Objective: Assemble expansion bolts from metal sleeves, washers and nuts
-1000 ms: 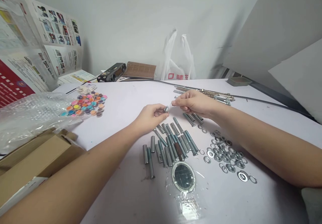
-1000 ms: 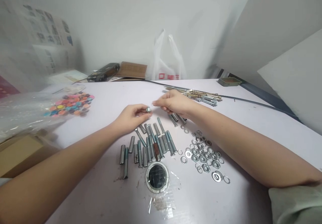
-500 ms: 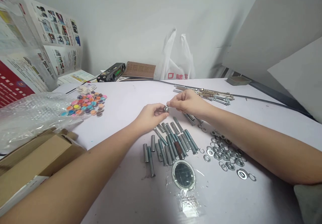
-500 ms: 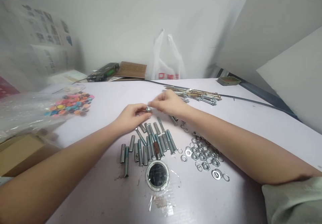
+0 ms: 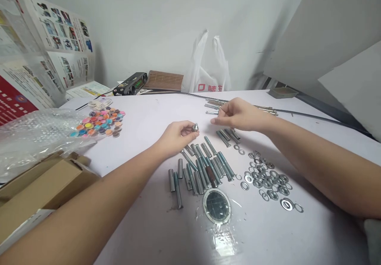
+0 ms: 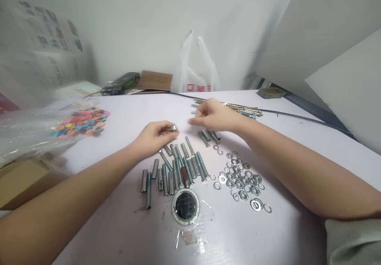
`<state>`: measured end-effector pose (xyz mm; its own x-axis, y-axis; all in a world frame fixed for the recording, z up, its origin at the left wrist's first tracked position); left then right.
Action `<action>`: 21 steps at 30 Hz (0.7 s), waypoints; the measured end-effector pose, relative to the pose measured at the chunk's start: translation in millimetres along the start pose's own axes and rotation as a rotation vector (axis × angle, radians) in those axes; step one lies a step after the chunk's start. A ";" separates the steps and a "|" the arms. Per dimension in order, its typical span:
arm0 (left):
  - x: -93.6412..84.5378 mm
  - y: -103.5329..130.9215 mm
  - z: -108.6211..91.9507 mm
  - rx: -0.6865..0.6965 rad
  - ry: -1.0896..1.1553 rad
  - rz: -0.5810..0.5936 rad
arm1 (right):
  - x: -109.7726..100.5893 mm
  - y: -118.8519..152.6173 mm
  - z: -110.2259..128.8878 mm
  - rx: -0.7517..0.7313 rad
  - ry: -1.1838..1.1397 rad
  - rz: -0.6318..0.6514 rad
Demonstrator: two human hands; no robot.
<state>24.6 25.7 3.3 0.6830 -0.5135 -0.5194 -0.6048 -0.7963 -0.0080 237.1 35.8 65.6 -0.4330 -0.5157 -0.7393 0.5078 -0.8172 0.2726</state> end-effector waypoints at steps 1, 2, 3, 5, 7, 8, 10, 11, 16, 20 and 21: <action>-0.1 0.6 -0.9 -0.005 -0.004 0.000 | -2.9 3.5 -3.6 0.025 0.097 0.081; -0.2 1.2 -1.8 -0.012 -0.009 -0.001 | -5.0 7.3 -8.1 0.059 0.196 0.174; -0.3 1.7 -2.6 -0.019 -0.010 -0.003 | -6.5 11.6 -13.1 0.104 0.285 0.265; -0.6 2.5 -4.1 -0.031 -0.012 -0.006 | -9.5 21.2 -22.1 0.207 0.398 0.391; -0.9 2.8 -5.1 -0.035 -0.019 -0.007 | -12.0 31.0 -26.2 0.292 0.436 0.448; -1.0 2.8 -5.4 -0.036 -0.027 -0.006 | -12.3 35.4 -26.5 0.321 0.437 0.477; -1.4 2.6 -5.7 -0.041 -0.043 -0.011 | -10.8 41.8 -25.2 0.354 0.400 0.543; -1.7 2.5 -5.7 -0.049 -0.058 -0.016 | -9.6 43.3 -24.5 0.367 0.362 0.561; -2.0 3.2 -8.1 -0.076 -0.068 -0.019 | -0.7 38.0 -26.7 0.397 0.288 0.577; -1.5 3.8 -10.2 -0.075 -0.067 -0.022 | 6.6 34.8 -27.3 0.371 0.330 0.663; -1.2 3.7 -9.9 -0.072 -0.062 -0.019 | 6.9 35.1 -26.7 0.368 0.338 0.667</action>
<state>25.6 20.2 12.3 0.6662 -0.4789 -0.5717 -0.5594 -0.8278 0.0416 271.9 10.5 53.6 0.1496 -0.8644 -0.4801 0.2771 -0.4294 0.8596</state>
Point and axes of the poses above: each hand's wrist, its own y-axis away from the middle knuckle, its own x-axis out of the palm, z = x × y, the point moved 3 cm from there along -y, towards the middle knuckle, and after that the axes turned 15 degrees about z, right-handed, at the moved point
